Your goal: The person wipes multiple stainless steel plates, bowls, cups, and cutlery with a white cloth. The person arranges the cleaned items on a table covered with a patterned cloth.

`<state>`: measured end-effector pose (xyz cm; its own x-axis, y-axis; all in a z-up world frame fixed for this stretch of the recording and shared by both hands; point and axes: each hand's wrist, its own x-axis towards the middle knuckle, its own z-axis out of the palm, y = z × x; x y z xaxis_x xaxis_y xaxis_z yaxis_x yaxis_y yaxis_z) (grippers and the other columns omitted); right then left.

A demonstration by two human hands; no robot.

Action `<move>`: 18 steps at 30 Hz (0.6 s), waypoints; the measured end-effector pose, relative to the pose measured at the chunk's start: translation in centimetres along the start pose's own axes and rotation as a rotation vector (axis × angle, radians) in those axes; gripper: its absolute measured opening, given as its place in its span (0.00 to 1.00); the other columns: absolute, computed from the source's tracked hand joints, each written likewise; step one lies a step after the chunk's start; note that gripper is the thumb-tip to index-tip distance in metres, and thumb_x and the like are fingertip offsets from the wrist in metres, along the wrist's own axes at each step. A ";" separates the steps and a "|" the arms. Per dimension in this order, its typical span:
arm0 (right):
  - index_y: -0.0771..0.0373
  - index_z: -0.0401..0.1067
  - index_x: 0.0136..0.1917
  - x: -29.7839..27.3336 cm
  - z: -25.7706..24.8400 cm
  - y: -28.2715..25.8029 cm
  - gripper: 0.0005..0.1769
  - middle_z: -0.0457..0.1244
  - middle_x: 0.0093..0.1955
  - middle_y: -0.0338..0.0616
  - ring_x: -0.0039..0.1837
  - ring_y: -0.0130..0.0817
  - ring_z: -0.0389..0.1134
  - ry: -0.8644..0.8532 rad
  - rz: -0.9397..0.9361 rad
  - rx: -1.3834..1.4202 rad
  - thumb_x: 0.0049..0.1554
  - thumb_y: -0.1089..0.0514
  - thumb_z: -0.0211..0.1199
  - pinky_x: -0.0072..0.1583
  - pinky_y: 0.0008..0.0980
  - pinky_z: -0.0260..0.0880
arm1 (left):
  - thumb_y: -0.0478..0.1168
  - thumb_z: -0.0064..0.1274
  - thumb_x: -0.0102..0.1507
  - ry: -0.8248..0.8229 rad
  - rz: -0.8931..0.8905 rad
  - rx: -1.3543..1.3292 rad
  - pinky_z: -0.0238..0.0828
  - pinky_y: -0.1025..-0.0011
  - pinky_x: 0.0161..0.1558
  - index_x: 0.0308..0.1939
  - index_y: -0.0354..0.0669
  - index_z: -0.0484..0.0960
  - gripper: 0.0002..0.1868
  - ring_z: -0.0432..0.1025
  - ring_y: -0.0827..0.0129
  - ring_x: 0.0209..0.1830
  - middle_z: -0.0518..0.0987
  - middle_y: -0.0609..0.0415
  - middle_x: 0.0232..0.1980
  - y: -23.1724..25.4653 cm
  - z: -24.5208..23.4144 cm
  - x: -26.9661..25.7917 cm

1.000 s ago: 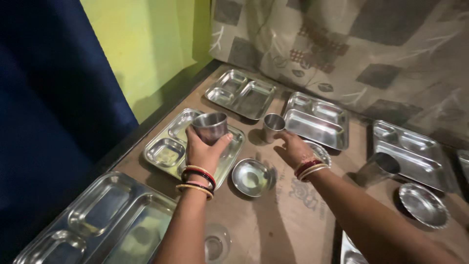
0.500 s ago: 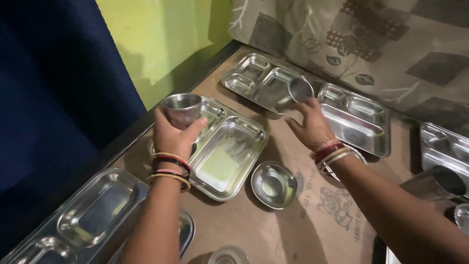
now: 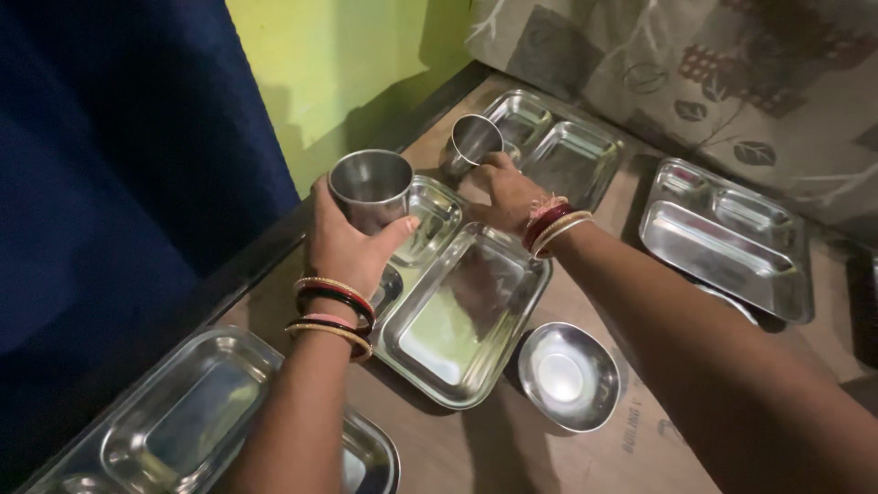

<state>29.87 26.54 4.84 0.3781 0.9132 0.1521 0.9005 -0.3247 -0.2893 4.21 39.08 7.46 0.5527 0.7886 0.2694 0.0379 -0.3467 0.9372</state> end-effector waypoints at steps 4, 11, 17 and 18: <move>0.64 0.69 0.67 0.8 0.7 0.6 0.38 0.54 0.73 0.57 0.71 0.55 0.61 -0.026 0.079 -0.028 0.47 0.48 0.74 0.72 0.43 0.62 | 0.46 0.75 0.45 -0.010 0.019 0.007 0.72 0.61 0.57 0.62 0.43 0.66 0.46 0.77 0.56 0.56 0.81 0.48 0.57 -0.7 -0.1 0.0; 0.60 0.72 0.65 -0.6 -1.4 -1.2 0.29 0.47 0.81 0.55 0.76 0.52 0.58 0.066 0.154 0.107 0.50 0.56 0.70 0.73 0.42 0.61 | 0.45 0.77 0.44 0.005 0.096 -0.024 0.71 0.61 0.59 0.61 0.40 0.68 0.46 0.76 0.54 0.57 0.79 0.45 0.58 -2.8 1.2 -0.5; 0.58 0.69 0.69 -4.8 -1.8 -3.1 0.33 0.49 0.79 0.57 0.76 0.56 0.56 0.138 0.126 -0.011 0.53 0.51 0.72 0.71 0.45 0.61 | 0.46 0.76 0.43 -0.162 -0.124 -0.016 0.70 0.63 0.59 0.63 0.40 0.66 0.49 0.75 0.56 0.57 0.79 0.45 0.58 -4.1 1.8 -3.9; 0.56 0.68 0.70 -5.4 -1.4 -3.2 0.34 0.51 0.78 0.56 0.75 0.56 0.57 0.082 0.273 -0.025 0.52 0.50 0.72 0.71 0.46 0.61 | 0.46 0.77 0.42 -0.184 -0.188 0.025 0.70 0.63 0.58 0.64 0.41 0.66 0.51 0.75 0.56 0.57 0.78 0.45 0.58 -3.9 1.8 -4.4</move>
<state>25.25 22.33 6.30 0.6224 0.7686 0.1480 0.7677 -0.5626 -0.3068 3.18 36.07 2.19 0.6762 0.7354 0.0439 0.1733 -0.2167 0.9607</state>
